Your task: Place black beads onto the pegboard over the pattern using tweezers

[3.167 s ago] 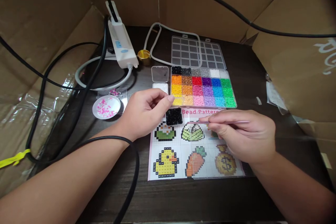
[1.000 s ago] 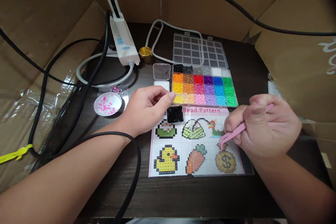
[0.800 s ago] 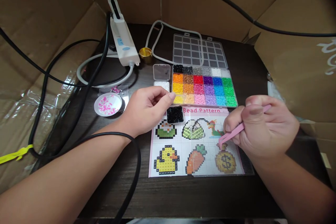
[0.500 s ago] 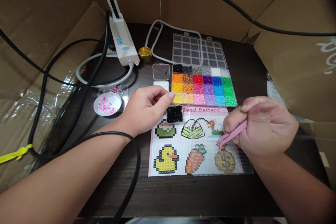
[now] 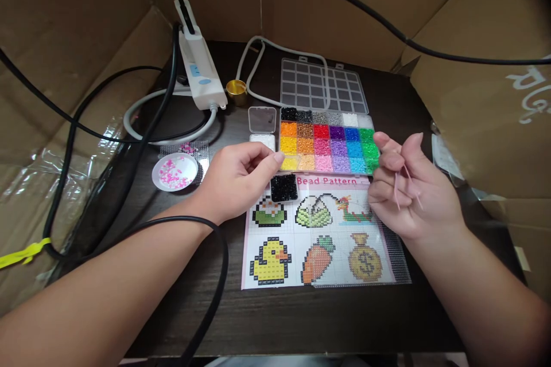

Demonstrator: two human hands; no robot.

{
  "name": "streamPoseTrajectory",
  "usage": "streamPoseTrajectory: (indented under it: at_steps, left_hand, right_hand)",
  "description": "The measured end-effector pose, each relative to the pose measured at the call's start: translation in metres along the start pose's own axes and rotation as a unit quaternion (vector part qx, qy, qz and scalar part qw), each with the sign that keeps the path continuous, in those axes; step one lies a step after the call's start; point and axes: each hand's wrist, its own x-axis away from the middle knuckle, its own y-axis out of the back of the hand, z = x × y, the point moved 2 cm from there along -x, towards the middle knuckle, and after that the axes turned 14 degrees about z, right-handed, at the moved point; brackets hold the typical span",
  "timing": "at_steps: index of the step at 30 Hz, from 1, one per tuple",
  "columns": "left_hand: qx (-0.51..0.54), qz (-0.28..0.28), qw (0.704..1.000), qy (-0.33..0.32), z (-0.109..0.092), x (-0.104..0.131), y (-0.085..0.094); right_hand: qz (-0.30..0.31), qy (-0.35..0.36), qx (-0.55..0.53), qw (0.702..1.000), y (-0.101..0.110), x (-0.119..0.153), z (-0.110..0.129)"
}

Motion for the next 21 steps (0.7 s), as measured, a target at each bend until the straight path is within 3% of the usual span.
streamPoseTrajectory:
  at_steps: [3, 8, 12, 21]
  left_hand:
    - [0.004, -0.004, 1.000, -0.002, 0.000, 0.000, 0.000]
    - [0.008, -0.006, 1.000, -0.014, -0.001, 0.000, 0.000]
    - [0.012, -0.007, 1.000, -0.014, 0.000, 0.000, -0.001]
    - [-0.005, -0.004, 1.000, -0.015, 0.001, 0.001, 0.000]
  right_hand:
    - [0.000, 0.017, -0.009, 1.000, 0.001, -0.001, 0.003]
    - [0.019, 0.061, 0.108, 0.992, 0.006, 0.000, 0.007]
    - [0.006, 0.066, 0.137, 0.988, 0.013, 0.001, 0.007]
    - [0.080, 0.068, -0.061, 0.993, 0.003, 0.002, 0.003]
